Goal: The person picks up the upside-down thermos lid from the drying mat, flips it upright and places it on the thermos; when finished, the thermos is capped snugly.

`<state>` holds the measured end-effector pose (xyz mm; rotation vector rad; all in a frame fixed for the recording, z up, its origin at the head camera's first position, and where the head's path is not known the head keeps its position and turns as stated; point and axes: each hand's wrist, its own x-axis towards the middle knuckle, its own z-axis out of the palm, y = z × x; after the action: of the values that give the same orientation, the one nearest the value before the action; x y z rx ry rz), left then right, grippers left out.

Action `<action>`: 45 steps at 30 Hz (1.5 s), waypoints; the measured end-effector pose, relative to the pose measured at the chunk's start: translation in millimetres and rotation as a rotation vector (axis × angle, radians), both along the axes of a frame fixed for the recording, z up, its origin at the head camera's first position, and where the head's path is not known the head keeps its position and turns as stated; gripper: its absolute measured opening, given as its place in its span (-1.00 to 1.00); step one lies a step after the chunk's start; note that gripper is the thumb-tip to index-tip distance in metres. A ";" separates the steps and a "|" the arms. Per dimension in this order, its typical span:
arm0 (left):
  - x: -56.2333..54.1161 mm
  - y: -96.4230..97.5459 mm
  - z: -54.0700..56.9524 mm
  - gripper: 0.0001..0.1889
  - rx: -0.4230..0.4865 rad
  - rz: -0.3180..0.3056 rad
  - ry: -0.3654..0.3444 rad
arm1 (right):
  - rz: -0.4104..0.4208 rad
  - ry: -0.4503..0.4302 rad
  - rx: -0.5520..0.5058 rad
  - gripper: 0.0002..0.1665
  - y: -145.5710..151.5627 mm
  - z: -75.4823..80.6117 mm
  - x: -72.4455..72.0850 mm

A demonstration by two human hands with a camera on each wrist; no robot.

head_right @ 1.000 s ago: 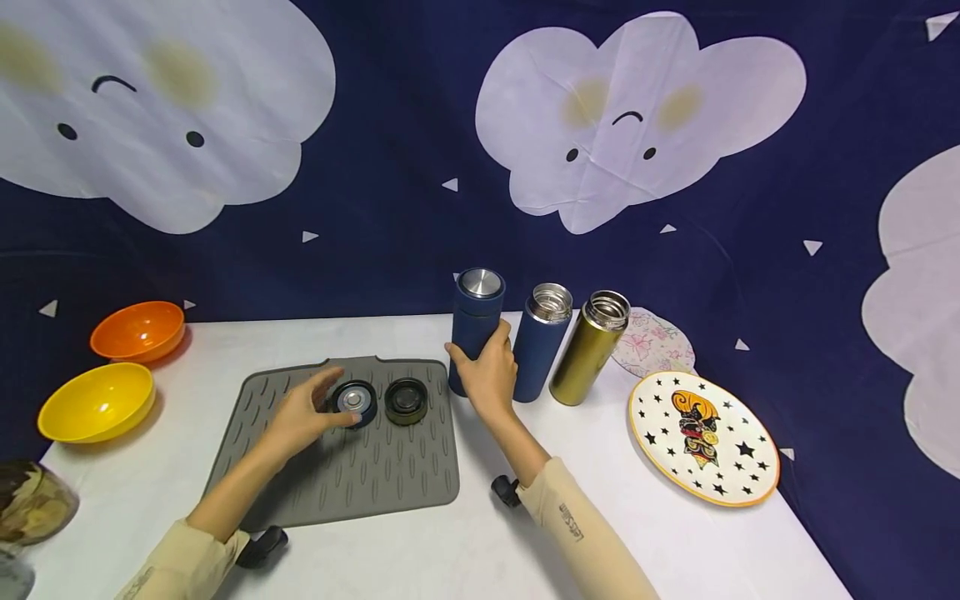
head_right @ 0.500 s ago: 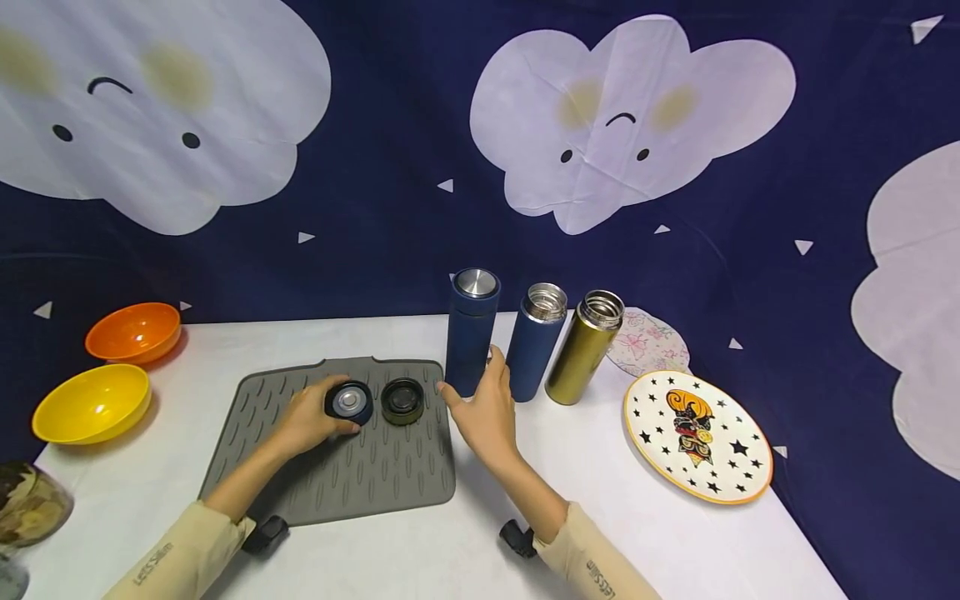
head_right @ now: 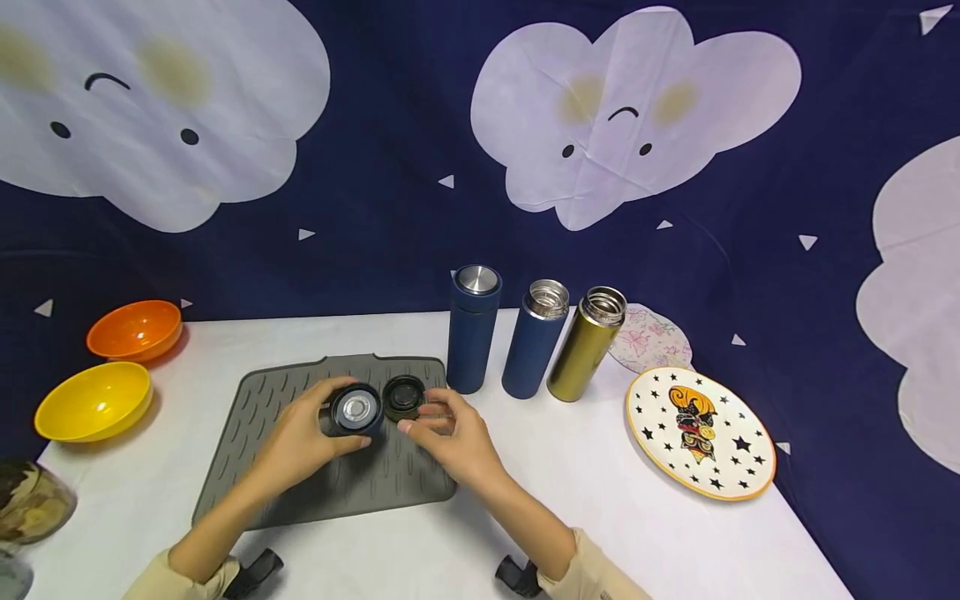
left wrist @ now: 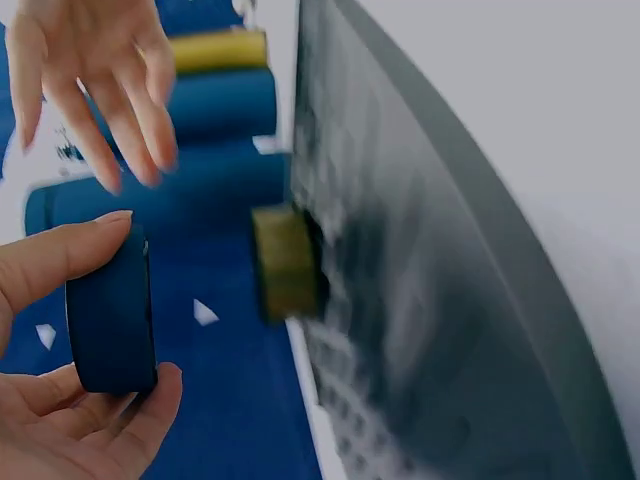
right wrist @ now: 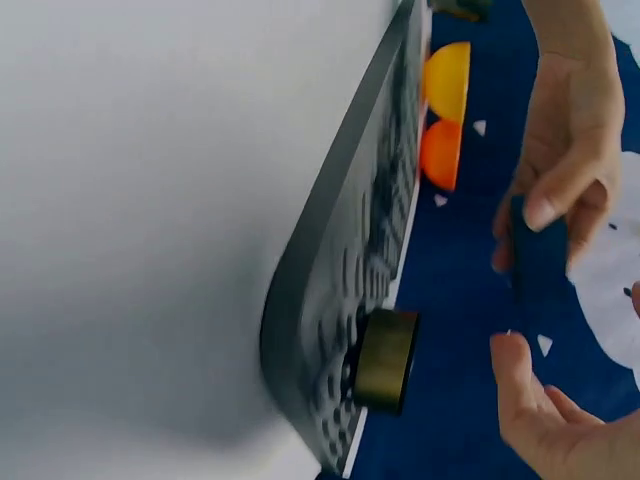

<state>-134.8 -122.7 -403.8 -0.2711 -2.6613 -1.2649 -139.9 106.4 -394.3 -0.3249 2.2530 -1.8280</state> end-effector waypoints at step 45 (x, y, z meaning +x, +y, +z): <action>52.6 24.2 4.7 -0.01 0.071 -0.161 -0.025 | 0.008 -0.210 -0.280 -0.44 -5.6 -11.7 35.9</action>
<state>-82.2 -98.5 -399.1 -0.4700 -2.6547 -1.4143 -104.1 100.8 -406.0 -0.1766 1.8594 -2.0687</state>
